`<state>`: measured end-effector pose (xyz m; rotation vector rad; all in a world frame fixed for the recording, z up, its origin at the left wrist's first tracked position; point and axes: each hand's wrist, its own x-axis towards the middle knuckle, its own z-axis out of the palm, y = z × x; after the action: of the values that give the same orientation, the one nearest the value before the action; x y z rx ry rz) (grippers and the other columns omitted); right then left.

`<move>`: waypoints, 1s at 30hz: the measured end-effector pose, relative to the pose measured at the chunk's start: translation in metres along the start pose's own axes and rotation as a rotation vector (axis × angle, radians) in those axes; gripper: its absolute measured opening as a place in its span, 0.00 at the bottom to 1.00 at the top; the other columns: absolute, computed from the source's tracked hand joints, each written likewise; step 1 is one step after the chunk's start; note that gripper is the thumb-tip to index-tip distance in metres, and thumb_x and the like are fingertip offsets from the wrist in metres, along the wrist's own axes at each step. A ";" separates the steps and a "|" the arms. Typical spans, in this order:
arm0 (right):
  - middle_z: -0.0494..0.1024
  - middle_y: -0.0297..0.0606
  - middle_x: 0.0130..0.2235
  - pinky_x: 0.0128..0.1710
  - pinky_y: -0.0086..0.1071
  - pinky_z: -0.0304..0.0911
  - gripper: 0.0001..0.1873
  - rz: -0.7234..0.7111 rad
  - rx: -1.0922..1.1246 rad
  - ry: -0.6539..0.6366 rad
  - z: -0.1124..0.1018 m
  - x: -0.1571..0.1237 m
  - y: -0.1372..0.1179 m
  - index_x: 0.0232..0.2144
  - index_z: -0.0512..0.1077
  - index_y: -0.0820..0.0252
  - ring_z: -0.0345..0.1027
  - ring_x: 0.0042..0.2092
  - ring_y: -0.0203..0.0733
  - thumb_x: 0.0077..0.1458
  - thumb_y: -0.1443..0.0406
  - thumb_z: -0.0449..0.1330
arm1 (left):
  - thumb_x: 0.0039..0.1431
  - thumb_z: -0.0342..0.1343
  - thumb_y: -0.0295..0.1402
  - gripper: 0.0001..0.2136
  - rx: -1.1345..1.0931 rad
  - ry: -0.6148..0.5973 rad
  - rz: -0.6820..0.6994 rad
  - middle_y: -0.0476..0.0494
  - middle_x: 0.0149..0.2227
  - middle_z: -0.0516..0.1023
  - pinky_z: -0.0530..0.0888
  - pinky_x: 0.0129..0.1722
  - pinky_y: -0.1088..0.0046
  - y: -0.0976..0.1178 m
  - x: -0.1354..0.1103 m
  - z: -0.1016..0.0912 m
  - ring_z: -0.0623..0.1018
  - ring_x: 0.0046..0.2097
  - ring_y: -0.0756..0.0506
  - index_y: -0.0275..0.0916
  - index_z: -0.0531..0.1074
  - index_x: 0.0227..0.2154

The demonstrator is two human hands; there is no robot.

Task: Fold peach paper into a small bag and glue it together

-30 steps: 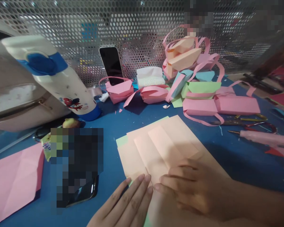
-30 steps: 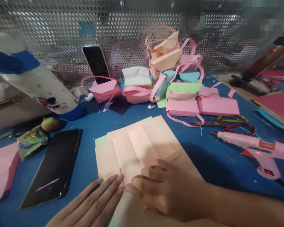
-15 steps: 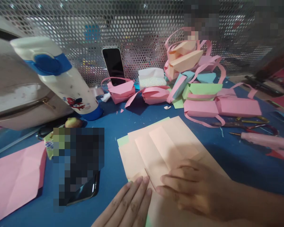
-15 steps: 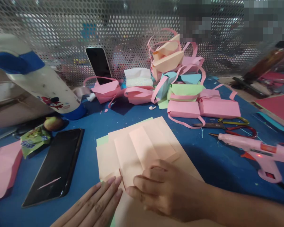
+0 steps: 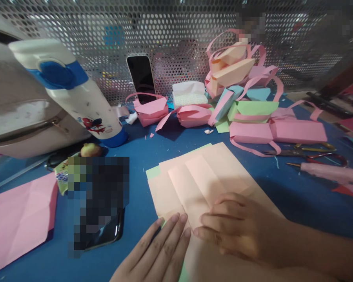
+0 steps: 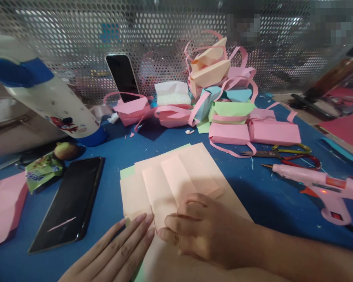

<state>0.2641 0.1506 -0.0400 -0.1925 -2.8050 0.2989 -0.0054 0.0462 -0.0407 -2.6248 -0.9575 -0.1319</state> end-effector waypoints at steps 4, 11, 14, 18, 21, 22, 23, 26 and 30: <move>0.77 0.34 0.50 0.53 0.39 0.53 0.21 -0.005 0.001 -0.026 -0.001 0.000 0.000 0.61 0.64 0.60 0.65 0.46 0.43 0.68 0.62 0.52 | 0.71 0.38 0.33 0.21 -0.010 -0.006 0.009 0.41 0.63 0.68 0.43 0.70 0.54 -0.001 0.000 0.000 0.65 0.64 0.41 0.36 0.65 0.62; 0.77 0.36 0.51 0.54 0.40 0.53 0.21 -0.026 -0.037 -0.005 0.002 -0.002 -0.001 0.61 0.65 0.60 0.66 0.48 0.42 0.69 0.61 0.50 | 0.68 0.44 0.51 0.27 -0.003 0.017 -0.013 0.40 0.60 0.73 0.43 0.70 0.55 0.002 0.005 -0.007 0.70 0.61 0.40 0.35 0.69 0.58; 0.76 0.37 0.52 0.56 0.41 0.52 0.21 -0.056 -0.058 -0.010 0.002 -0.002 -0.003 0.61 0.64 0.62 0.65 0.49 0.42 0.70 0.61 0.49 | 0.68 0.44 0.51 0.28 0.022 0.035 0.004 0.38 0.58 0.75 0.43 0.69 0.54 0.002 0.009 -0.009 0.72 0.59 0.40 0.33 0.71 0.57; 0.76 0.38 0.53 0.56 0.41 0.51 0.21 -0.063 -0.040 -0.006 0.001 0.000 -0.006 0.61 0.63 0.63 0.64 0.51 0.41 0.70 0.62 0.49 | 0.67 0.44 0.52 0.29 0.017 0.041 -0.024 0.38 0.58 0.74 0.45 0.69 0.57 0.003 0.010 -0.009 0.72 0.60 0.40 0.33 0.71 0.56; 0.75 0.39 0.54 0.55 0.41 0.53 0.21 -0.026 0.010 -0.038 -0.001 0.002 -0.009 0.61 0.63 0.63 0.64 0.51 0.42 0.69 0.63 0.49 | 0.66 0.44 0.53 0.30 0.028 0.042 -0.012 0.37 0.58 0.74 0.44 0.69 0.56 0.004 0.009 -0.009 0.72 0.60 0.39 0.32 0.71 0.56; 0.75 0.39 0.54 0.54 0.41 0.54 0.21 -0.010 0.034 -0.054 -0.001 0.003 -0.009 0.61 0.63 0.62 0.64 0.50 0.43 0.69 0.63 0.49 | 0.66 0.44 0.53 0.30 0.036 0.043 -0.002 0.36 0.58 0.74 0.44 0.69 0.54 0.004 0.009 -0.009 0.72 0.59 0.39 0.32 0.71 0.56; 0.75 0.39 0.54 0.54 0.41 0.54 0.21 0.004 0.059 -0.070 -0.002 0.003 -0.010 0.62 0.63 0.62 0.64 0.50 0.43 0.69 0.63 0.49 | 0.66 0.44 0.54 0.31 0.041 0.047 0.003 0.35 0.58 0.74 0.43 0.68 0.53 0.004 0.009 -0.009 0.72 0.59 0.38 0.31 0.71 0.56; 0.75 0.39 0.55 0.54 0.41 0.56 0.21 0.037 0.108 -0.095 -0.003 0.005 -0.010 0.62 0.62 0.60 0.64 0.49 0.43 0.69 0.63 0.49 | 0.65 0.43 0.56 0.32 0.031 0.048 -0.019 0.36 0.59 0.73 0.42 0.68 0.52 0.004 0.008 -0.008 0.72 0.59 0.38 0.34 0.70 0.57; 0.75 0.40 0.54 0.55 0.42 0.56 0.22 0.045 0.119 -0.096 -0.003 0.005 -0.009 0.63 0.60 0.60 0.64 0.50 0.43 0.70 0.63 0.49 | 0.62 0.44 0.59 0.35 0.058 -0.007 -0.083 0.33 0.57 0.74 0.44 0.67 0.49 0.006 0.003 -0.007 0.71 0.60 0.34 0.38 0.63 0.63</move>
<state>0.2594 0.1436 -0.0339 -0.2193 -2.8693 0.4964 0.0012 0.0418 -0.0356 -2.5356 -1.0568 -0.1128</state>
